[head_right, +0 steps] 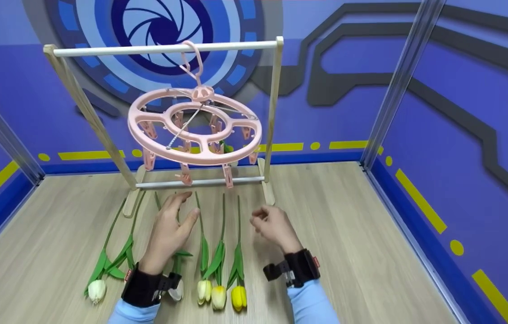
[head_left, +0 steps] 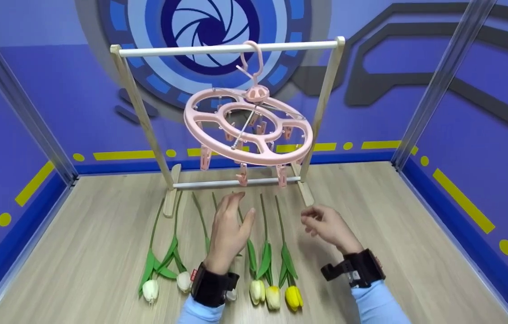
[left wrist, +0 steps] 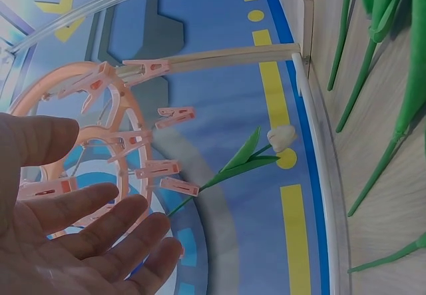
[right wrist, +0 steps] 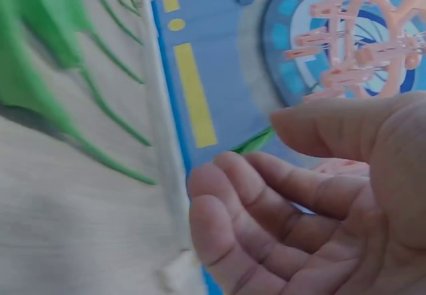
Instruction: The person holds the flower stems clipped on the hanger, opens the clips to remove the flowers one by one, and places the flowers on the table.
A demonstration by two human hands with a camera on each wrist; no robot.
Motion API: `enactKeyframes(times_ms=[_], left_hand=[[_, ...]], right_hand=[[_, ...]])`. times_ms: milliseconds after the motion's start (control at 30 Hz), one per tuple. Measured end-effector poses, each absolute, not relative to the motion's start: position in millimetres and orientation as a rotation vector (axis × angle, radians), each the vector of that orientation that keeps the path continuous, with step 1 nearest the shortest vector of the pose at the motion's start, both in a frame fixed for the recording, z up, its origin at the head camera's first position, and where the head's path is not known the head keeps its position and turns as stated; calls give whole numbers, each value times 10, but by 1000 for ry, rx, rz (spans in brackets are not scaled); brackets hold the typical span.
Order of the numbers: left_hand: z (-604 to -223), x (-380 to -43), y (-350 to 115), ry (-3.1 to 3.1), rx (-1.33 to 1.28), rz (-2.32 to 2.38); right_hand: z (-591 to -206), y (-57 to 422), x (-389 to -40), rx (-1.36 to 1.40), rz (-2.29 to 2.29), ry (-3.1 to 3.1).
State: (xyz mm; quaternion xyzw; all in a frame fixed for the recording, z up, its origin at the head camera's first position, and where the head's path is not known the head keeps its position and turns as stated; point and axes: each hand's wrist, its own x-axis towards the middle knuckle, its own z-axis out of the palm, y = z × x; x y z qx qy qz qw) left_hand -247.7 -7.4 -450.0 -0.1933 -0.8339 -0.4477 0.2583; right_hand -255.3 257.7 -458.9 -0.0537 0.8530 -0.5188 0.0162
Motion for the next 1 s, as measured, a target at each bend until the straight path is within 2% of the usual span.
enactKeyframes(times_ms=[267, 567, 800, 1000], left_hand=[[-4482, -2463, -72, -2260, -523, -1227], [-4430, -2445, -57, -2279, -529, -1271], [-4419, -2430, 0, -2248, -576, -1248], [-4389, -2337, 45, -2222, -591, -1287]], right_hand=[[-4069, 2658, -2871, -197, -1724, 2796], [-3654, 2694, -3205, -228, -2026, 2756], [-3543, 2687, -3329, -193, -2179, 2486], [-3567, 2655, -3293, -218, -2277, 2330]])
